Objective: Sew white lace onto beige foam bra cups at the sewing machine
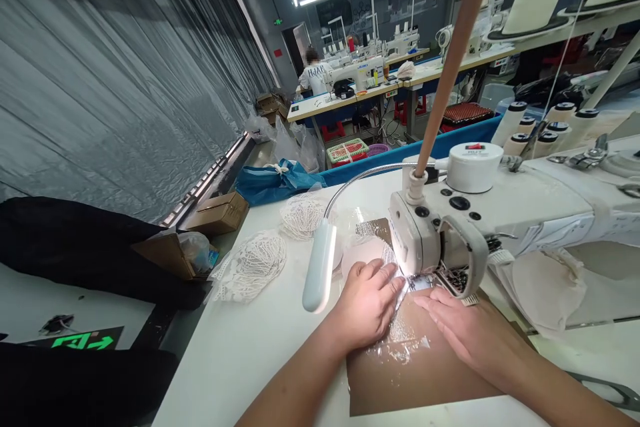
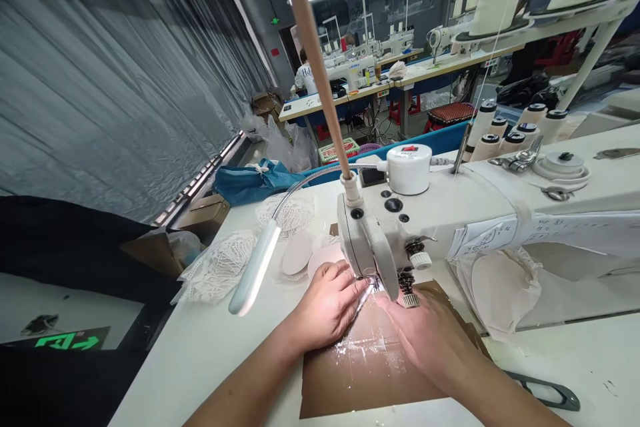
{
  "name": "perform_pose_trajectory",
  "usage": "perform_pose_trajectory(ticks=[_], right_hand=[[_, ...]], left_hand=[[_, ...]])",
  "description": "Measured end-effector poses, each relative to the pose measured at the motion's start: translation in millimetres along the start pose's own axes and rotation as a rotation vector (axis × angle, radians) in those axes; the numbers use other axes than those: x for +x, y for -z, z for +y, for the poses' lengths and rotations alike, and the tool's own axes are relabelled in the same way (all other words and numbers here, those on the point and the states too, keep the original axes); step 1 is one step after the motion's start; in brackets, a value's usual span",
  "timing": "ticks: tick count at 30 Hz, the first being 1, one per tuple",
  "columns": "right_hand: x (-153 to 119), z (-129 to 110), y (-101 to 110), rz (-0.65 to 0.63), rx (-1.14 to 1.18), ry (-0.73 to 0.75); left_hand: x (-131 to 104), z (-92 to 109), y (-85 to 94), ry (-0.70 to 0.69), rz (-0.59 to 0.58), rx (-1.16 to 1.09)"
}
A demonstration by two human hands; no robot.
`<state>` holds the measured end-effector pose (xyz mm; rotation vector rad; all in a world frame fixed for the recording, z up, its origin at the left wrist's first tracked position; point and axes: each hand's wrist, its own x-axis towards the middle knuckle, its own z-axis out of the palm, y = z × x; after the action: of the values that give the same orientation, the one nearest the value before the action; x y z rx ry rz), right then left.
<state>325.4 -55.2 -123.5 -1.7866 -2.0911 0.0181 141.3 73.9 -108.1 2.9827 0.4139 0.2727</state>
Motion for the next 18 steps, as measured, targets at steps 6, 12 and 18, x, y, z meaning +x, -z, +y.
perform_pose_trajectory(ticks=[6,12,18], right_hand=[[-4,2,0,-0.034,0.018,-0.035],[-3,2,4,-0.109,0.011,-0.057],[-7,7,8,-0.057,0.044,-0.036]], left_hand=[[-4,14,22.1,0.168,-0.105,-0.020],[-8,31,44.5,0.171,-0.228,-0.155],[-8,38,31.9,0.137,-0.211,-0.133]])
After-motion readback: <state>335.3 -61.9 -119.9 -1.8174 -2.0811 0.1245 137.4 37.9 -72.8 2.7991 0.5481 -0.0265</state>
